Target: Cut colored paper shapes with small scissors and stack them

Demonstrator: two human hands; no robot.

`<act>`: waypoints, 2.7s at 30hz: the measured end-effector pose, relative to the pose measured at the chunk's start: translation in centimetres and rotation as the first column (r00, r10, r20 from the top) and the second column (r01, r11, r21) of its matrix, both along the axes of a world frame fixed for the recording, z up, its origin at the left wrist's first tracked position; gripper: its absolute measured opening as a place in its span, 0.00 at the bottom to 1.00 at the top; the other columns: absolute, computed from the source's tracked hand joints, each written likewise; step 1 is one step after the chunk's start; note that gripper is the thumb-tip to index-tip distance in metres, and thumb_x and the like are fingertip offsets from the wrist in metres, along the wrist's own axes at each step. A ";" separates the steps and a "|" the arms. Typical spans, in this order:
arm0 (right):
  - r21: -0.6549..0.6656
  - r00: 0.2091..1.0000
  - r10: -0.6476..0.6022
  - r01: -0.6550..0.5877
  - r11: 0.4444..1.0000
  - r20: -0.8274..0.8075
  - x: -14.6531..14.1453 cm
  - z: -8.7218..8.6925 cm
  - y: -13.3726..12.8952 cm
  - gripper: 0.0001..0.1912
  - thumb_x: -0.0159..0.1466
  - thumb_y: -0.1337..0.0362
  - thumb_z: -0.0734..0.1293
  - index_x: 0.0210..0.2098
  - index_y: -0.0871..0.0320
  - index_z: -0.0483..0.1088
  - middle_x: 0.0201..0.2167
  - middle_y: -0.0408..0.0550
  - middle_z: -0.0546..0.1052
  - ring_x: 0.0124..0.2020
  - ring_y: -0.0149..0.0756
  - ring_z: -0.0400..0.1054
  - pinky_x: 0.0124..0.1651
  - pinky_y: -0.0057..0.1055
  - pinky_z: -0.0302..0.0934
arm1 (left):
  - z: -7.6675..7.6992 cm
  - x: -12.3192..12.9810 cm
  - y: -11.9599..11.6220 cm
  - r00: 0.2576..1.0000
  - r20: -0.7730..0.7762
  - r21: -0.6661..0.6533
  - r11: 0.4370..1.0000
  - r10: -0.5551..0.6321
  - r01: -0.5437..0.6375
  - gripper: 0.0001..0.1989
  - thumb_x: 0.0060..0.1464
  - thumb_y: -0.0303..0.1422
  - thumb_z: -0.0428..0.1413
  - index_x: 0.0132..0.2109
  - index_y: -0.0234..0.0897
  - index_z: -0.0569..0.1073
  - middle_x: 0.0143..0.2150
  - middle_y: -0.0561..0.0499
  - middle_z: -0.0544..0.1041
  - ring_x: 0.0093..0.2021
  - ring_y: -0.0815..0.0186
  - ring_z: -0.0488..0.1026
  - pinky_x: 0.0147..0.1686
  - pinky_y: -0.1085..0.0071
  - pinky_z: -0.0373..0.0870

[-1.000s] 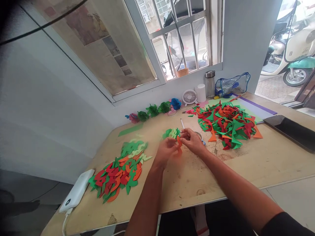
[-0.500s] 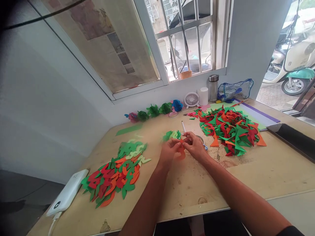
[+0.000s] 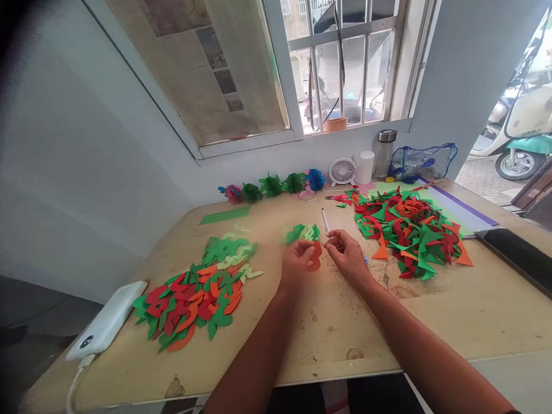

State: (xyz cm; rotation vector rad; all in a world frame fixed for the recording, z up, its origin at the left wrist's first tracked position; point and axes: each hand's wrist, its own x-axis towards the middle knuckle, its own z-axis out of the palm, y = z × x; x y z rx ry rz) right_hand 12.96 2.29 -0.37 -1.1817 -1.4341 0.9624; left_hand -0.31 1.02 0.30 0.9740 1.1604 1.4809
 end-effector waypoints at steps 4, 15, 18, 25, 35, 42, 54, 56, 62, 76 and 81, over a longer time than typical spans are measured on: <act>0.023 0.999 -0.022 0.021 1.000 0.029 0.2 0.2 -0.2 0.11 0.57 0.56 0.65 0.32 0.58 0.68 0.26 0.44 0.70 0.25 0.30 0.60 0.27 0.27 0.55 | 0.0 -0.3 0.1 0.999 0.053 -0.054 0.999 0.007 -0.004 0.09 0.38 0.33 0.61 0.26 0.34 0.69 0.24 0.53 0.73 0.24 0.72 0.69 0.23 0.78 0.63; 0.113 0.945 0.060 -0.101 0.988 0.321 -0.1 0.3 -0.5 0.12 0.60 0.58 0.62 0.25 0.58 0.67 0.19 0.40 0.66 0.22 0.28 0.56 0.25 0.27 0.51 | -0.4 -0.3 0.1 0.991 -0.101 0.061 0.994 -0.089 0.096 0.05 0.42 0.31 0.57 0.28 0.34 0.70 0.24 0.52 0.74 0.24 0.71 0.71 0.28 0.74 0.67; 0.122 0.935 0.040 -0.088 0.989 0.354 0.0 0.3 -0.5 0.11 0.60 0.58 0.61 0.27 0.58 0.67 0.20 0.41 0.67 0.21 0.28 0.56 0.25 0.26 0.51 | -0.7 -0.4 0.1 0.975 -0.191 0.105 0.985 -0.112 0.134 0.03 0.45 0.31 0.55 0.29 0.34 0.70 0.25 0.52 0.75 0.25 0.71 0.71 0.29 0.74 0.68; 0.173 0.907 -0.010 -0.069 0.983 0.420 -0.2 0.8 -1.0 0.10 0.61 0.60 0.61 0.26 0.57 0.67 0.20 0.42 0.69 0.22 0.29 0.58 0.26 0.26 0.51 | -0.8 -0.6 0.0 0.939 -0.332 0.137 0.979 -0.095 0.148 0.02 0.49 0.28 0.54 0.30 0.35 0.71 0.28 0.51 0.76 0.27 0.69 0.72 0.29 0.73 0.68; 0.206 0.873 -0.060 -0.048 0.977 0.485 -0.3 0.9 -1.1 0.09 0.60 0.62 0.60 0.26 0.57 0.67 0.20 0.42 0.69 0.22 0.30 0.59 0.27 0.26 0.52 | -0.5 -0.7 -0.3 0.908 -0.407 0.148 0.974 -0.098 0.172 0.03 0.50 0.27 0.53 0.30 0.35 0.71 0.28 0.51 0.75 0.28 0.69 0.72 0.30 0.73 0.68; 0.185 0.864 -0.068 -0.030 0.982 0.499 -0.2 0.9 -1.1 0.08 0.59 0.62 0.61 0.26 0.57 0.67 0.20 0.42 0.69 0.22 0.30 0.58 0.27 0.26 0.52 | -0.6 -0.7 -0.3 0.917 -0.381 0.144 0.973 -0.114 0.180 0.03 0.49 0.27 0.54 0.30 0.35 0.72 0.28 0.51 0.76 0.27 0.68 0.73 0.29 0.73 0.68; 0.241 0.821 -0.094 -0.054 0.969 0.562 -0.2 0.2 -0.9 0.08 0.59 0.64 0.61 0.24 0.57 0.65 0.20 0.43 0.69 0.23 0.31 0.60 0.28 0.27 0.50 | -0.9 -0.7 -0.2 0.854 -0.520 0.184 0.975 -0.012 0.126 0.04 0.48 0.28 0.56 0.28 0.37 0.75 0.29 0.48 0.79 0.31 0.64 0.75 0.33 0.70 0.68; 0.264 0.799 -0.113 -0.059 0.963 0.591 -0.2 0.1 -0.9 0.08 0.59 0.64 0.61 0.25 0.57 0.66 0.21 0.44 0.70 0.24 0.31 0.60 0.29 0.28 0.51 | -1.0 -0.7 -0.2 0.832 -0.555 0.184 0.976 0.007 0.115 0.05 0.48 0.28 0.55 0.27 0.37 0.75 0.28 0.49 0.78 0.30 0.64 0.74 0.33 0.70 0.68; 0.306 0.744 -0.168 -0.052 0.950 0.647 -0.2 -0.3 -1.0 0.07 0.60 0.64 0.61 0.28 0.57 0.69 0.27 0.48 0.73 0.29 0.34 0.64 0.30 0.28 0.51 | -1.1 -0.6 -0.2 0.802 -0.597 0.218 0.969 0.040 0.115 0.05 0.48 0.28 0.57 0.26 0.38 0.75 0.27 0.48 0.78 0.30 0.62 0.74 0.33 0.69 0.66; 0.131 0.849 -0.058 -0.013 0.991 0.525 -0.1 -0.2 -0.4 0.08 0.56 0.64 0.61 0.22 0.56 0.67 0.20 0.44 0.72 0.24 0.32 0.62 0.29 0.28 0.53 | -1.2 -0.6 0.0 0.836 -0.548 0.166 0.981 0.007 0.101 0.04 0.44 0.29 0.56 0.24 0.37 0.74 0.23 0.51 0.76 0.24 0.67 0.71 0.28 0.73 0.65; 0.112 0.831 -0.067 0.006 0.994 0.552 -0.1 -0.1 -0.4 0.06 0.55 0.66 0.61 0.25 0.56 0.69 0.21 0.44 0.73 0.25 0.33 0.63 0.30 0.28 0.53 | -1.3 -0.7 0.1 0.854 -0.519 0.159 0.979 -0.029 0.130 0.04 0.45 0.29 0.56 0.25 0.36 0.74 0.25 0.50 0.77 0.26 0.68 0.72 0.29 0.73 0.67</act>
